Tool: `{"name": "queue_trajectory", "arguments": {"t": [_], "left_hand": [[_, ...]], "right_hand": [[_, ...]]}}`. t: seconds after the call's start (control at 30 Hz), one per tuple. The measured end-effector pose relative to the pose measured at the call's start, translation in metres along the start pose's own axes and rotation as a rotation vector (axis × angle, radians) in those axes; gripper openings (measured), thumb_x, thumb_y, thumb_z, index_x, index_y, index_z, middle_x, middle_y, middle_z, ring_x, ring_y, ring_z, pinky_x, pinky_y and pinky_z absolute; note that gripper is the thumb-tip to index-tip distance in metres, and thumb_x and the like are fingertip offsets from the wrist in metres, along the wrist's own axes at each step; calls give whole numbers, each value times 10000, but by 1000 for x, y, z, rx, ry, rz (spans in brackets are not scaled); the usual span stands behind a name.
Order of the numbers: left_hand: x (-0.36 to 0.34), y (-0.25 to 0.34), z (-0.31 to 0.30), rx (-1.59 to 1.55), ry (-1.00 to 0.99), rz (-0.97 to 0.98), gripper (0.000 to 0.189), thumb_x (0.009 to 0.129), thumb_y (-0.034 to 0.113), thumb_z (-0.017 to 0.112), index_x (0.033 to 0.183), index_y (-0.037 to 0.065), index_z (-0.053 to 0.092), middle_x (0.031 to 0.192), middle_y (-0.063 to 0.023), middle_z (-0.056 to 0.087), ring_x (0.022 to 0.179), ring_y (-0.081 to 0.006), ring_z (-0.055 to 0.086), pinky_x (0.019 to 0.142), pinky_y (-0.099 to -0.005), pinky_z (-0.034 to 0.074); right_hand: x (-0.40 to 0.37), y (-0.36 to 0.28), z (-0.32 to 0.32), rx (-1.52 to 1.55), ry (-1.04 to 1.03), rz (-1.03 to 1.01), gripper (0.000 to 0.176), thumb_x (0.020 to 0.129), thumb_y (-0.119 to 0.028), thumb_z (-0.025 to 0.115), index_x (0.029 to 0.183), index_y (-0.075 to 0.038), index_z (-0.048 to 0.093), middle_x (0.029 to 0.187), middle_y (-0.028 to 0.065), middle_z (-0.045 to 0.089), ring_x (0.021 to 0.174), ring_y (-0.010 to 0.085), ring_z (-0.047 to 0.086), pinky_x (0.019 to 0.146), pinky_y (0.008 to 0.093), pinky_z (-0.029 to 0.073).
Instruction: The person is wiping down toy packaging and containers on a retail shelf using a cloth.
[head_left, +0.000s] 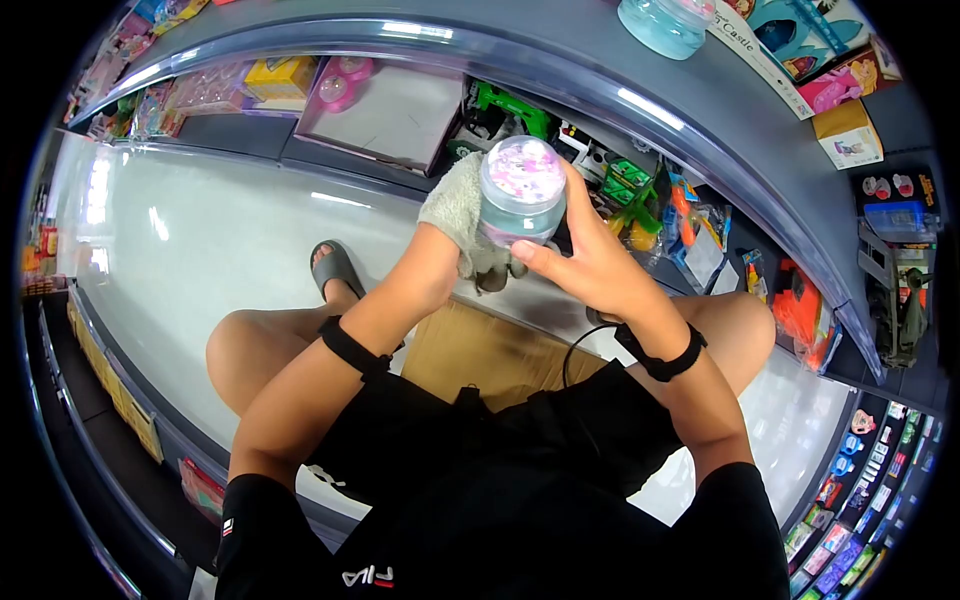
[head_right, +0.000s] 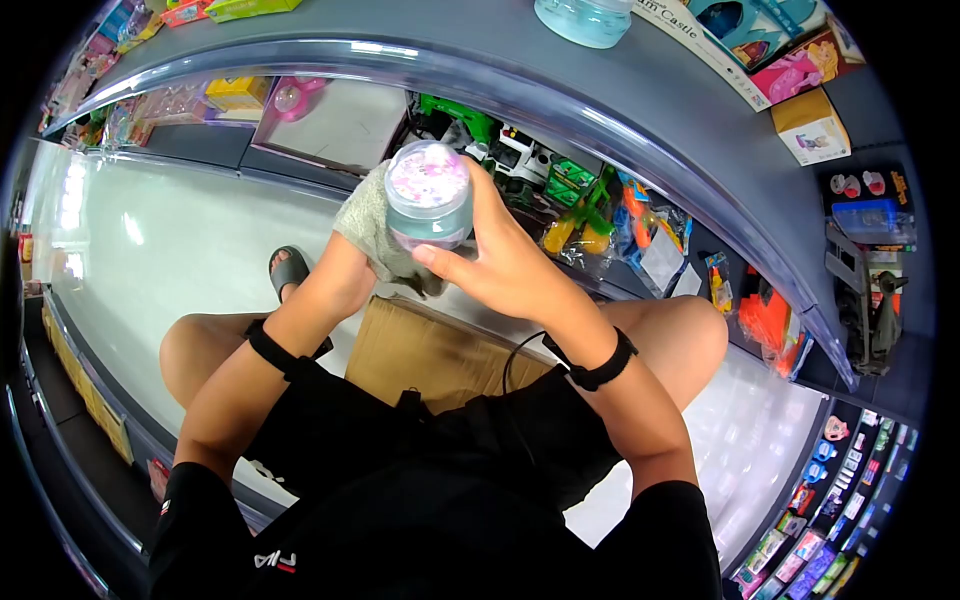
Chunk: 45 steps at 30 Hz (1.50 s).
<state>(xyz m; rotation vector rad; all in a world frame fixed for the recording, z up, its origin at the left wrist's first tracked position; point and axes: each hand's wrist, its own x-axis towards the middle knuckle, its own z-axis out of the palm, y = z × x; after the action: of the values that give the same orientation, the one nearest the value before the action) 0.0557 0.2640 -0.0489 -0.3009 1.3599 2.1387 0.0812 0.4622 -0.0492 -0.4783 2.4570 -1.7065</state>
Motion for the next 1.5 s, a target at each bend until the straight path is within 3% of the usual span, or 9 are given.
{"name": "queue_trajectory", "arguments": {"t": [0.3,0.37,0.6,0.77,1.0,1.2,1.3,1.37,1.5], "left_hand": [[0,15,1,43,-62,176,479,925,440,717,1227,80,621,1029,-100,690,951,-240,707,715,-369,589],[16,22,-5,1169,-262,437,492,1041,371,587,1414,55,526,1244,-31,654,1114,-149,654,964,-330,534],[9,5,3,1218,23,354,645,864,196,750,1422,4,490,1346,-149,570,1246,-253,580,1019,-383,500],[24,-26,-21,1417,43,1072,693,903,219,682,1498,-32,429,1445,-259,507,1339,-451,493,1161,-472,393],[6,-4,-12,1513,77,842,623,980,236,635,1524,19,426,1471,-186,527,1367,-350,516,1174,-430,395],[19,-11,-24,348,-3,639,549,801,173,747,1300,7,591,1220,-214,606,1209,-365,581,1050,-418,468],[19,-1,-23,965,-75,978,560,797,217,767,1284,2,593,1145,-195,639,1148,-367,616,1009,-420,499],[-21,34,21,396,85,88,523,775,281,781,1191,2,635,1070,-186,677,1075,-381,652,956,-423,531],[29,-7,2,1542,37,601,478,824,235,747,1237,33,620,1215,-182,641,1148,-358,618,984,-468,496]], "right_hand": [[9,-2,-11,260,-39,16,973,809,-251,903,1560,7,341,1489,171,524,1412,265,484,1209,405,341],[10,7,-7,190,21,-11,965,795,-261,913,1541,10,364,1458,173,550,1385,271,513,1189,405,369],[6,9,13,-18,257,49,885,787,-260,911,1467,15,415,1361,196,602,1283,301,599,1104,418,457],[6,16,13,184,220,40,904,804,-213,898,1500,15,367,1425,186,560,1335,275,554,1142,414,424],[-1,1,5,333,40,73,990,844,-179,878,1593,-8,255,1497,183,496,1408,275,481,1207,436,350],[-1,7,4,164,86,-37,994,814,-194,893,1584,-3,295,1463,186,512,1398,291,494,1188,440,374],[-1,4,1,-37,60,-86,1003,769,-225,923,1550,3,337,1440,194,522,1361,296,524,1154,425,406],[0,9,3,-33,96,-90,974,761,-223,918,1524,4,358,1425,195,537,1338,298,541,1139,418,418],[7,19,8,83,202,26,859,763,-180,865,1461,3,400,1372,192,586,1291,308,582,1118,407,435]]}}
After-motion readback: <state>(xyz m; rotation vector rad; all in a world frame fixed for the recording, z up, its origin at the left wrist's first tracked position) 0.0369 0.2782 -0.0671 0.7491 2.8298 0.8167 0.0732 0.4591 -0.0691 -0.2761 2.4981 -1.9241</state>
